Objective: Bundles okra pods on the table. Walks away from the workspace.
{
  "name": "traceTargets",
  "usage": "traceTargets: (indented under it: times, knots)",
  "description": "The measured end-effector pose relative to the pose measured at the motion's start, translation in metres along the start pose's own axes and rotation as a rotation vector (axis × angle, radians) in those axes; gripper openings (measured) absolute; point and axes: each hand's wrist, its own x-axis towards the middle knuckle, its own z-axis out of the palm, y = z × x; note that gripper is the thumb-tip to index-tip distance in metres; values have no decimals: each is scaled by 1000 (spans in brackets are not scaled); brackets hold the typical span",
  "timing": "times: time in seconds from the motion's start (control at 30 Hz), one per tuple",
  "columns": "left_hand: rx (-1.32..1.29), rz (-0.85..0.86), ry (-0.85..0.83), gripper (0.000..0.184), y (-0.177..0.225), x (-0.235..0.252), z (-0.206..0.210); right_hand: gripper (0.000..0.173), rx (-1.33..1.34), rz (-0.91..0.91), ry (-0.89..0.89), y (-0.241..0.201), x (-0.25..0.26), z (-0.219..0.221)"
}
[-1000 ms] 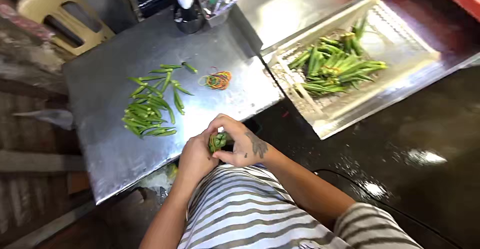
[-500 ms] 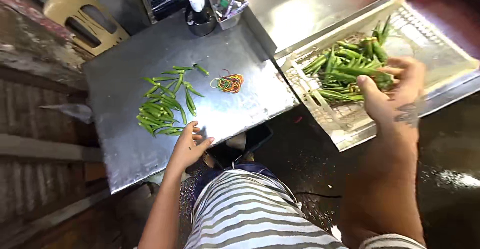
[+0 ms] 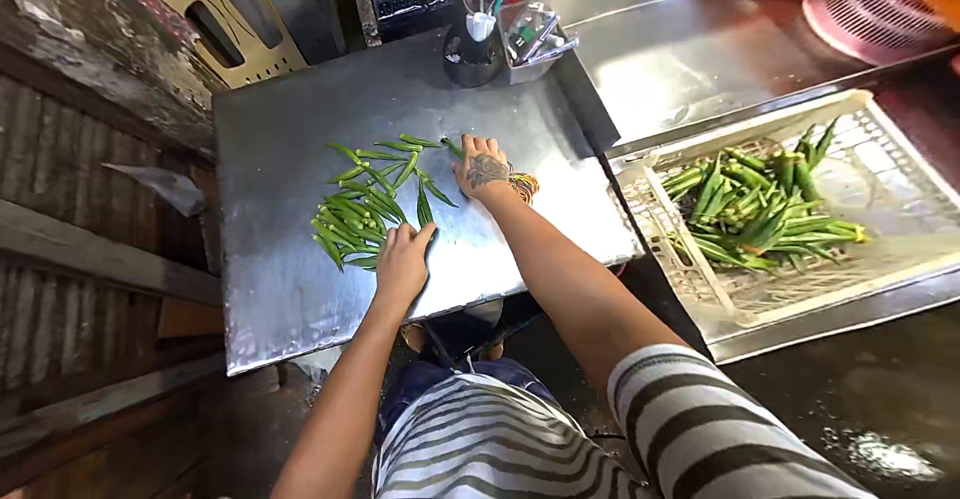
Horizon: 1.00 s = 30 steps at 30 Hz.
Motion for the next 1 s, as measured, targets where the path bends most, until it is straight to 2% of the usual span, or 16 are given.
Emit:
traceTargets:
  times: [0.1,0.2,0.23,0.3,0.37,0.43,0.47,0.53,0.6,0.67,0.7,0.77,0.83,0.9,0.93,1.0]
  knots:
    - [194,136,21,56,-1,33,8,38,-189,-34,-9,-8,16,15]
    - [281,301,9,35,-4,59,11,30,-240,-17,19,-13,4,18]
    - [287,368,42,28,-6,65,13,31,-191,-3,29,-12,-6,18]
    - [312,497,96,27,-11,77,17,37,-27,52,-5,-15,-26,9]
    - [307,599,79,32,-16,81,16,32,179,88,-10,-14,-41,3]
    - [178,645,94,30,-22,76,11,25,492,134,-5,-9,-48,1]
    - [3,604,121,28,-23,69,9,24,669,158,3,-8,-56,0]
    - [-571,352,171,25,-21,50,1,24,910,123,88,-12,-77,-7]
    - [-1287,50,258,27,-14,34,-3,24,960,-13,153,-19,-101,-14]
    - [-1770,-91,262,22,-14,22,-9,25,893,-197,93,-27,-119,-23]
    - [-1878,-137,200,24,-16,15,-13,25,827,-290,32,-32,-122,-29]
    - [-1992,-247,-59,38,-21,3,-20,25,652,-398,-170,-45,-117,-40]
    - [-2031,-354,-256,39,-24,-4,-22,41,636,-363,-299,-55,-95,-37]
    - [-2027,-364,-246,28,-28,-8,-16,42,635,-194,-208,-56,-66,-19]
    - [-2057,-355,-209,24,-30,-10,-15,43,490,-93,-141,-56,-52,-10]
    - [-2120,-321,-127,21,-33,-19,-14,51,119,54,-182,-58,-38,13]
